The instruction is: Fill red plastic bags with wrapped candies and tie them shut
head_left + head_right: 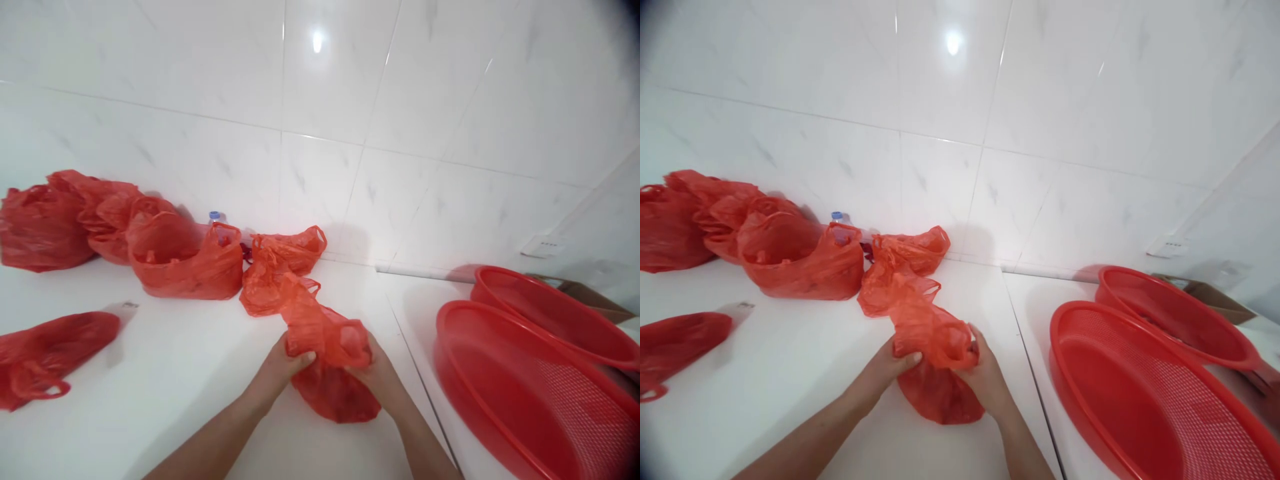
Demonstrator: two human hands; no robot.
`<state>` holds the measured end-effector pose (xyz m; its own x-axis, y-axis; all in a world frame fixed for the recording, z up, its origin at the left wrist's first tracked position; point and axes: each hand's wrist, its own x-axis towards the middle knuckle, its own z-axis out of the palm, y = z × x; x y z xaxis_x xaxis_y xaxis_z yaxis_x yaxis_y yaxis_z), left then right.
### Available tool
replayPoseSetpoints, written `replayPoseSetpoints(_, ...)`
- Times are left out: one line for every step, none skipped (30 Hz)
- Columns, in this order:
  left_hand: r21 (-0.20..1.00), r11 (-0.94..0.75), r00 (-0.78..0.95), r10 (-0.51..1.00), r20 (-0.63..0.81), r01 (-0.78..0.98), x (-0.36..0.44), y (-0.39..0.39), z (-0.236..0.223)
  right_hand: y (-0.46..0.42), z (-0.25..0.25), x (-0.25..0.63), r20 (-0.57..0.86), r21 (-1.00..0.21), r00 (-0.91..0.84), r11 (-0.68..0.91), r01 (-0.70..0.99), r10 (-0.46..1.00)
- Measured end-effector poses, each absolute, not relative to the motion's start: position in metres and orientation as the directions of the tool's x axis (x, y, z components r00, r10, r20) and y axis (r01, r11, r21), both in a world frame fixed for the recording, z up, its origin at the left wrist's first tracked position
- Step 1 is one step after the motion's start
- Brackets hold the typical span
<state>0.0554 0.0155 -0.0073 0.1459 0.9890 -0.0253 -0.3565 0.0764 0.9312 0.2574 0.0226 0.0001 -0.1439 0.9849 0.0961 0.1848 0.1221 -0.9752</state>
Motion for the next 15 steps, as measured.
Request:
replayPoseSetpoints(0.927,0.09,0.152,0.988,-0.037,-0.363,0.055,0.02,-0.002,0.026,0.005,0.255,0.058,-0.984,-0.155,0.082,0.156,0.986)
replayPoseSetpoints(0.923,0.088,0.139,0.99,-0.038,-0.375,0.052,0.025,0.003,0.029,0.01,0.256,0.032,-0.991,-0.143,0.05,0.123,0.989)
replayPoseSetpoints(0.915,0.067,0.106,0.994,-0.027,-0.399,0.048,0.029,0.009,0.032,0.014,0.259,0.03,-0.997,-0.096,0.037,0.071,0.995)
replayPoseSetpoints(0.9,0.028,0.054,0.999,-0.005,-0.434,0.044,0.034,0.014,0.035,0.018,0.263,0.048,-0.999,-0.022,0.048,-0.005,0.999)
replayPoseSetpoints(0.88,-0.021,-0.004,1.0,0.022,-0.475,0.039,0.038,0.019,0.038,0.021,0.268,0.071,-0.992,0.053,0.076,-0.102,0.996)
replayPoseSetpoints(0.856,-0.059,-0.048,0.998,0.04,-0.514,0.034,0.042,0.022,0.042,0.022,0.272,0.082,-0.973,0.116,0.104,-0.204,0.99)
replayPoseSetpoints(0.834,-0.079,-0.077,0.996,0.043,-0.546,0.031,0.046,0.024,0.046,0.021,0.276,0.075,-0.947,0.158,0.12,-0.297,0.985)
replayPoseSetpoints(0.819,-0.077,-0.086,0.996,0.034,-0.569,0.028,0.05,0.024,0.05,0.018,0.278,0.055,-0.922,0.177,0.118,-0.368,0.983)
replayPoseSetpoints(0.815,-0.055,-0.073,0.997,0.016,-0.576,0.027,0.053,0.021,0.054,0.014,0.279,0.026,-0.905,0.171,0.095,-0.415,0.985)
replayPoseSetpoints(0.821,-0.022,-0.047,0.999,-0.006,-0.57,0.027,0.056,0.017,0.058,0.01,0.278,-0.004,-0.895,0.151,0.064,-0.441,0.989)
replayPoseSetpoints(0.832,0.012,-0.017,1.0,-0.026,-0.554,0.027,0.059,0.011,0.062,0.004,0.275,-0.031,-0.89,0.126,0.03,-0.456,0.992)
replayPoseSetpoints(0.844,0.044,0.013,0.999,-0.044,-0.535,0.029,0.061,0.005,0.065,-0.001,0.271,-0.06,-0.887,0.108,-0.003,-0.462,0.992)
replayPoseSetpoints(0.852,0.07,0.041,0.998,-0.057,-0.519,0.032,0.063,-0.001,0.068,-0.006,0.267,-0.093,-0.887,0.098,-0.038,-0.461,0.991)
replayPoseSetpoints(0.853,0.087,0.064,0.996,-0.063,-0.514,0.035,0.066,-0.007,0.071,-0.009,0.262,-0.125,-0.889,0.095,-0.069,-0.453,0.988)
replayPoseSetpoints(0.847,0.093,0.076,0.995,-0.062,-0.523,0.038,0.068,-0.011,0.074,-0.012,0.258,-0.152,-0.891,0.099,-0.093,-0.445,0.983)
